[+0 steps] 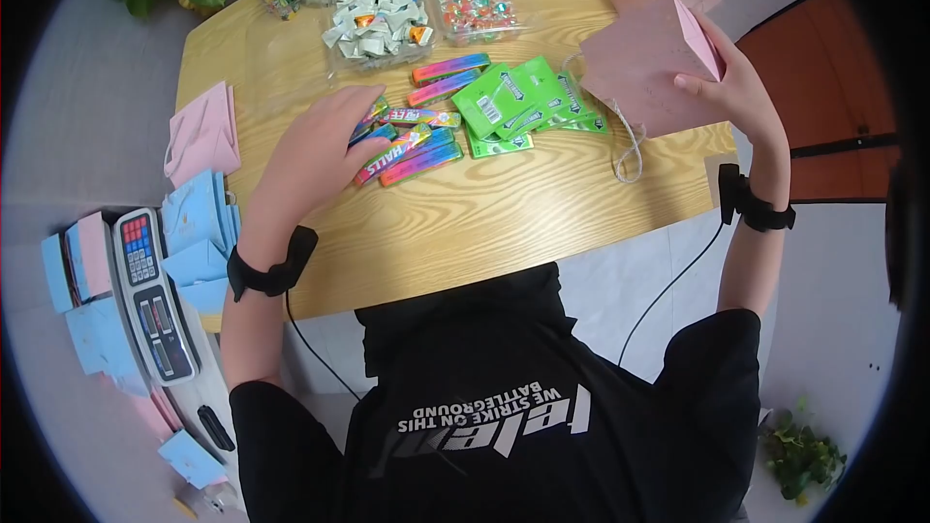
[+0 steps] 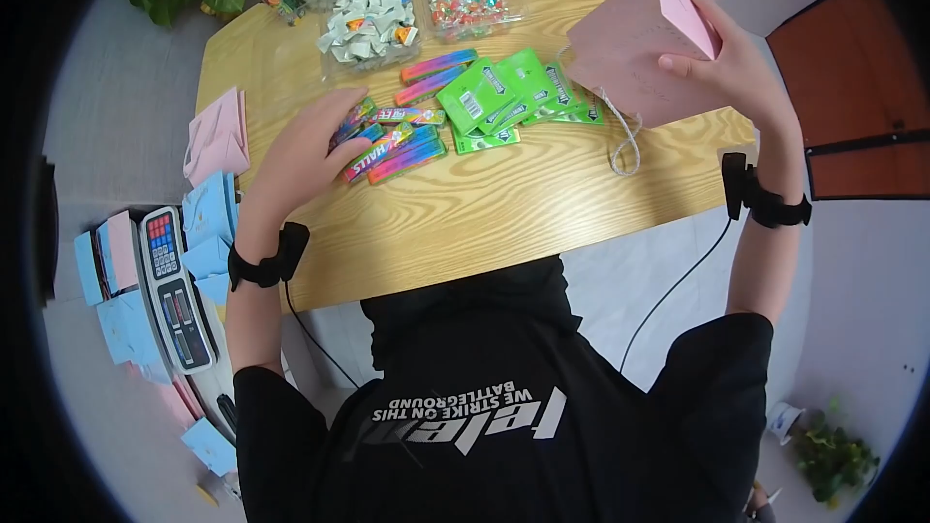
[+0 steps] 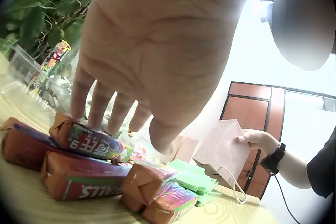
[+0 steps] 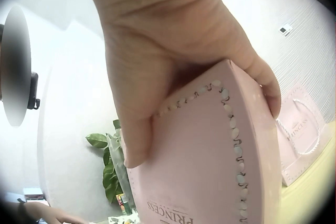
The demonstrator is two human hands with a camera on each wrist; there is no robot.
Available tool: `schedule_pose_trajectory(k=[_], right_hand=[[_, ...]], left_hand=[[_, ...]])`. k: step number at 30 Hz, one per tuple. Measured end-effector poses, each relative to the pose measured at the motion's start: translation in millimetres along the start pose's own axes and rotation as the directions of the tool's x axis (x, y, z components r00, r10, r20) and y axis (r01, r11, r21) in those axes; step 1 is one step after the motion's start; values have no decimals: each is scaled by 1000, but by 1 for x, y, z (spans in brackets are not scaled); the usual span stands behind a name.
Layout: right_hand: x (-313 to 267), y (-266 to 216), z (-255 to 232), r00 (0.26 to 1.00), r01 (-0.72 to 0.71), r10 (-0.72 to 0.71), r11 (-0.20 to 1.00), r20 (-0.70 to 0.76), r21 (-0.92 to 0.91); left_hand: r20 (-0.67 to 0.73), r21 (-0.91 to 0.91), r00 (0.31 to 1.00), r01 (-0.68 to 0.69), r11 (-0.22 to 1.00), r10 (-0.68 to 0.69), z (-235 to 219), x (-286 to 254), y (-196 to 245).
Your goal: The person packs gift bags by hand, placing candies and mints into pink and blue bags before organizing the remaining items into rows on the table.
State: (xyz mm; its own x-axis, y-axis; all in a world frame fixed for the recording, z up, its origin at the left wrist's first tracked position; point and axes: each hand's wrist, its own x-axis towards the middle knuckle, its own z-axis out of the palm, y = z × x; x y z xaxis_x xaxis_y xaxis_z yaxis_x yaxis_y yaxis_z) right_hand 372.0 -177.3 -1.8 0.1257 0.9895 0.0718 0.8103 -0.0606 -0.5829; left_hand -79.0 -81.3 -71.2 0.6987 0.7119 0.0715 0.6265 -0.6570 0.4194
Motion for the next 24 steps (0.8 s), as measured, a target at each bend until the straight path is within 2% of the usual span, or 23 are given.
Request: schedule_pose_trajectory(k=[3, 7, 9, 10, 11, 13, 17, 21, 24], right_hand=[[-4, -5, -7, 996, 80, -76, 994, -44, 79], [4, -3, -13, 980, 168, -160, 984, -121, 56], [8, -20, -2, 996, 76, -81, 990, 39, 120], [11, -22, 7, 993, 82, -93, 988, 75, 129], [11, -25, 15, 993, 82, -92, 989, 75, 126], [13, -32, 31, 989, 119, -117, 993, 91, -22], [10, -43, 42, 973, 214, -216, 976, 87, 26], [9, -48, 30, 977, 206, -205, 979, 49, -2], [11, -45, 22, 982, 179, -181, 983, 47, 41]], left_hand=[[-39, 41, 998, -37, 998, 39, 0, 1, 3], [-33, 9, 996, -81, 997, 81, 0, 5, 9], [-51, 62, 988, -144, 988, 147, 1, 6, 9], [-53, 59, 987, -146, 988, 149, 1, 6, 10], [-35, 50, 990, -137, 989, 139, 1, 7, 13], [-21, 36, 992, -121, 992, 122, 2, 6, 14], [-12, 56, 993, -113, 992, 114, 8, -2, 6], [-11, 82, 994, -106, 991, 107, 7, -7, 2], [-11, 96, 994, -104, 990, 106, 6, -8, 0]])
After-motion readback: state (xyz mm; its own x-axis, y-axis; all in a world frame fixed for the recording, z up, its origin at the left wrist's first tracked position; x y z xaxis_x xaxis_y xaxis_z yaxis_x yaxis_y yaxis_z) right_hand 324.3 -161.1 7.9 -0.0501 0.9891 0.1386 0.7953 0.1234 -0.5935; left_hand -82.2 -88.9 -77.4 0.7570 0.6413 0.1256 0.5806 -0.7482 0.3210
